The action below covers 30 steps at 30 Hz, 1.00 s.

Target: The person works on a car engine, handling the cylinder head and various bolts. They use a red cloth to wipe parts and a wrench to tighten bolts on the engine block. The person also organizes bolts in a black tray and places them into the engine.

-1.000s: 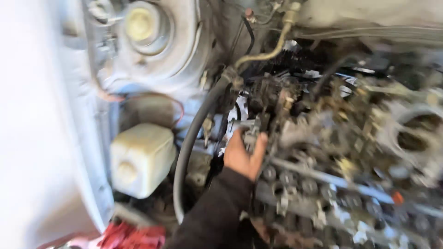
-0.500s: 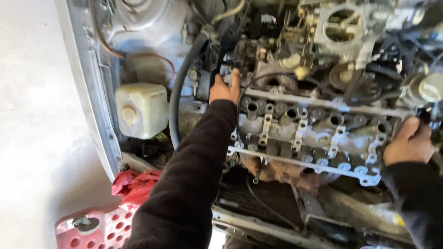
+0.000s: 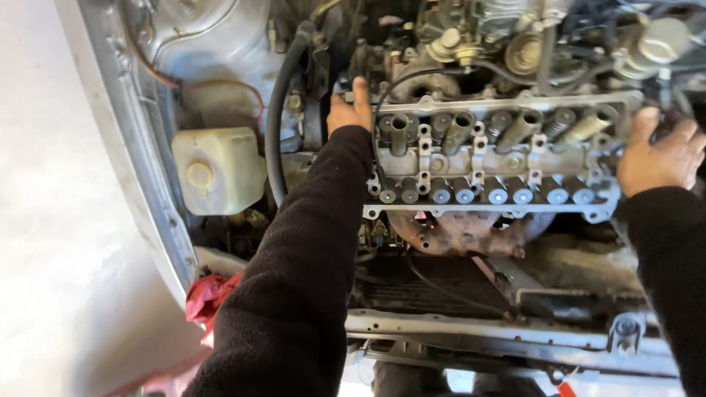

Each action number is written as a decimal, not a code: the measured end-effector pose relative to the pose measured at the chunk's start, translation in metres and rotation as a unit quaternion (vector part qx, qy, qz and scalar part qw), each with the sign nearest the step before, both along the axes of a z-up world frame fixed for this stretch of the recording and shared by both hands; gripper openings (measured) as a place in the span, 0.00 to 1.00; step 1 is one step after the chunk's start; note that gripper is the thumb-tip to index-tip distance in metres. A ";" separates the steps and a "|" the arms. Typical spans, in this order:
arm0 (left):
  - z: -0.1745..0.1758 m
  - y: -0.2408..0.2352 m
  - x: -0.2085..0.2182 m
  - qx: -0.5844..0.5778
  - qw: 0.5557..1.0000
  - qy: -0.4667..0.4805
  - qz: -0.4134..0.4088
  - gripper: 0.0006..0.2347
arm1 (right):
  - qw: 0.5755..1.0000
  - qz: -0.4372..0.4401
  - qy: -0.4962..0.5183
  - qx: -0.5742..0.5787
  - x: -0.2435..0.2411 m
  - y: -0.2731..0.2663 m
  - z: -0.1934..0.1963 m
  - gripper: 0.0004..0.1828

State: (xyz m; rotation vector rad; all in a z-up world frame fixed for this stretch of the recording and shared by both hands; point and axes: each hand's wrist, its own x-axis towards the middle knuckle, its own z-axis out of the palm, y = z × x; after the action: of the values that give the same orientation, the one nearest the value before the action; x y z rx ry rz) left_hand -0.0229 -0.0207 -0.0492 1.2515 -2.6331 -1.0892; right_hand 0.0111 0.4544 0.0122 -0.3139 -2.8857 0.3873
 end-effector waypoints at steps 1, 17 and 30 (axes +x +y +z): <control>-0.001 0.001 -0.003 0.009 1.000 0.008 0.002 0.39 | 0.998 0.054 0.036 0.026 0.010 0.003 0.008 0.24; 0.102 0.002 0.104 0.074 0.984 0.109 -0.122 0.20 | 0.924 -0.081 -0.206 -0.312 0.390 0.020 0.074 0.37; 0.060 -0.069 0.007 0.101 0.974 0.134 -0.150 0.11 | 0.928 -0.082 -0.209 -0.296 0.464 0.030 0.075 0.35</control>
State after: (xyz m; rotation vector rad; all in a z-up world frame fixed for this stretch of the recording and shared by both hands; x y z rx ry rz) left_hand -0.0162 -0.0894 0.0111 0.6746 -2.6057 -1.4842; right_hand 0.4749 0.4842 0.0874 -0.8170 -3.0255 1.3055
